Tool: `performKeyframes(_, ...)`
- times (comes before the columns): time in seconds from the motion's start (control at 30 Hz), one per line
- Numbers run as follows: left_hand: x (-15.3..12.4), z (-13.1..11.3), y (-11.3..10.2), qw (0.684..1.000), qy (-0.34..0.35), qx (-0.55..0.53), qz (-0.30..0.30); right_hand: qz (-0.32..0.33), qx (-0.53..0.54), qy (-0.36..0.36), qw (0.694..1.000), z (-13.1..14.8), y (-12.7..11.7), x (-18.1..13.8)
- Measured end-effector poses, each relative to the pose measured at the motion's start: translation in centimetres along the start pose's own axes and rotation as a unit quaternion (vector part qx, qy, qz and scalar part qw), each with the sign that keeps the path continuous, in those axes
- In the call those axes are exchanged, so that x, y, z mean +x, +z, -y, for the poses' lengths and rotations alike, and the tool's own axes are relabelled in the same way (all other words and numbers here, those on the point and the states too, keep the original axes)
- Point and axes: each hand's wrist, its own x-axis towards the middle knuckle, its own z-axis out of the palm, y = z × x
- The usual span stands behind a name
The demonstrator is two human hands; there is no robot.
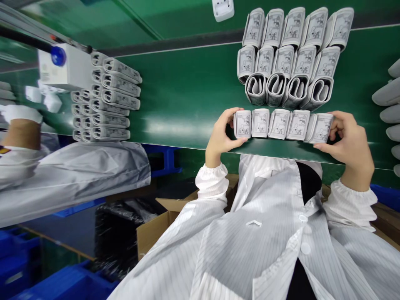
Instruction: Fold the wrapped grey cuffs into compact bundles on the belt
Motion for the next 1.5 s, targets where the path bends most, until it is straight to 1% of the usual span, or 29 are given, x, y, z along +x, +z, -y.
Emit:
performKeyframes(0.83,-0.04,-0.02,0.06,1.000,-0.002,-0.007,-0.005,-0.004,-0.009,-0.017,1.000,0.11,-0.10,0.14)
performKeyframes(1.07,-0.07,0.12,0.00,1.000,0.000,-0.006,-0.005,0.000,-0.002,-0.006,1.000,0.18,0.03,0.15)
performKeyframes(1.5,-0.13,0.04,0.04,1.000,-0.020,0.002,-0.008,0.006,0.000,0.006,1.000,0.42,-0.15,0.28)
